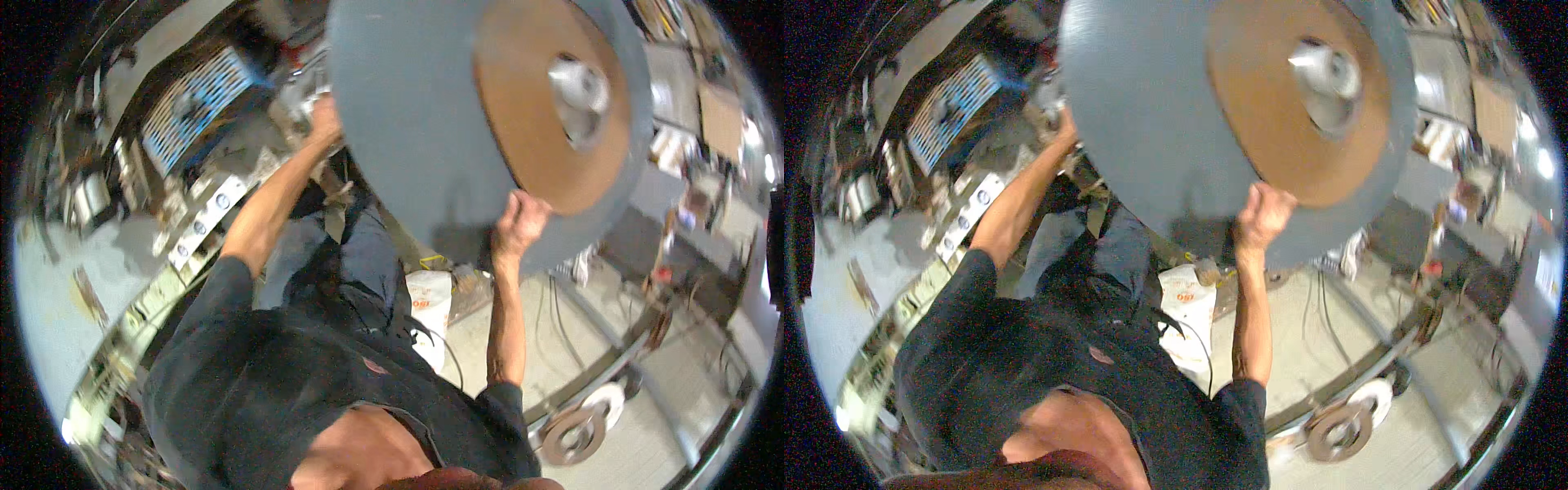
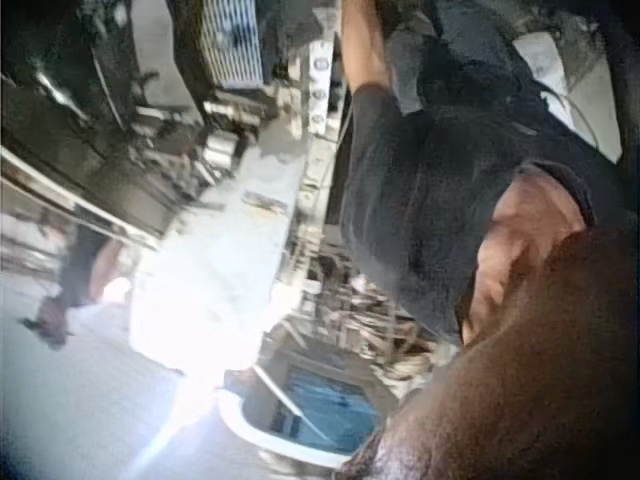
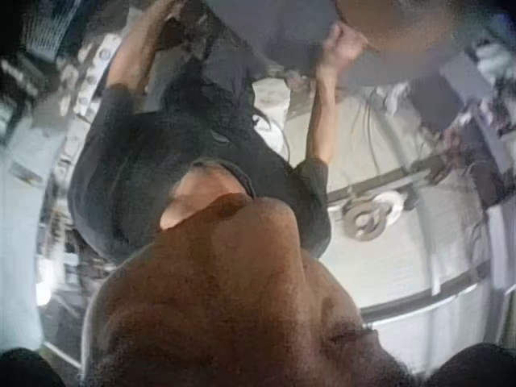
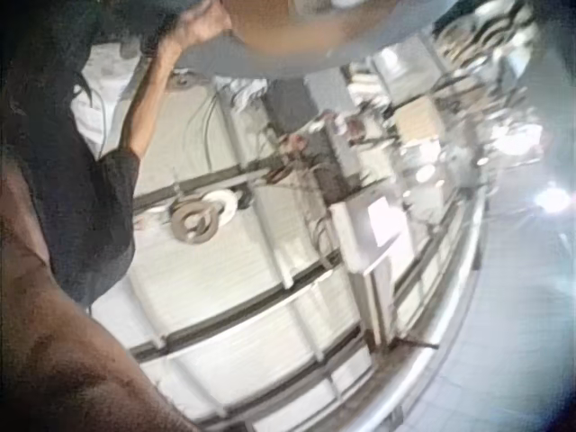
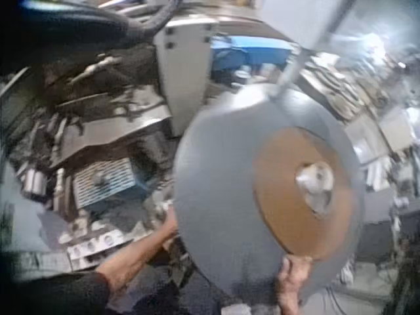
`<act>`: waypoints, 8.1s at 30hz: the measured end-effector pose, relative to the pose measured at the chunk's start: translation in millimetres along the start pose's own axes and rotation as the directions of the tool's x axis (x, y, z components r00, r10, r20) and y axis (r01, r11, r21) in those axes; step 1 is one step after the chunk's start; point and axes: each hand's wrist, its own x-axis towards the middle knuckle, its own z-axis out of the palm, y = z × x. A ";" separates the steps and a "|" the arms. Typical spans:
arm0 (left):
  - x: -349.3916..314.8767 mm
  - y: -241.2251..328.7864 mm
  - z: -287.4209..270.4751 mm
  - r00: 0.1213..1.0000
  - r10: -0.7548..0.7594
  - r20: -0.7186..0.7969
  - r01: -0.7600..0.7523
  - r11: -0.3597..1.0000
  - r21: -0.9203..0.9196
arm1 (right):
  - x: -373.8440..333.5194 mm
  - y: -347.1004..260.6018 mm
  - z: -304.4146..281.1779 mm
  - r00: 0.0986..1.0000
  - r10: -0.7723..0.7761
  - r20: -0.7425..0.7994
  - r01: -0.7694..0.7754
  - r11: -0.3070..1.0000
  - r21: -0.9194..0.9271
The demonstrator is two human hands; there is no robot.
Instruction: The person feeds wooden planks through a planer machine to smooth their surfaces. They then move to a large circular machine, where they use a utility knife to cut a yellow strap and remove a black rubber band from a rotating disc.
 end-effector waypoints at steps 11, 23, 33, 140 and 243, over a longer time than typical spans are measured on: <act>-218.3 186.6 -149.9 0.918 0.317 -0.240 -0.380 0.876 -0.295 | -7.9 -74.0 -1.6 0.976 -0.104 0.193 0.052 0.966 0.255; -216.0 154.2 -215.9 0.836 0.546 -0.054 -0.404 0.545 -0.735 | 68.8 -286.7 16.7 0.843 -0.515 -0.156 0.492 0.620 0.612; -259.6 70.6 -233.0 0.906 0.423 0.001 -0.316 0.677 -0.664 | 81.4 -373.7 7.7 0.806 -0.591 -0.037 0.546 0.718 0.431; -198.6 3.5 -511.3 0.727 -0.323 -0.606 -0.625 0.055 -0.779 | 126.8 -193.3 41.2 0.855 0.099 0.510 -0.340 0.849 0.405; -4.7 127.3 -376.5 0.552 -0.419 -0.721 -0.004 0.863 -0.505 | 425.8 -412.1 287.5 0.461 -0.679 0.570 0.635 0.702 0.322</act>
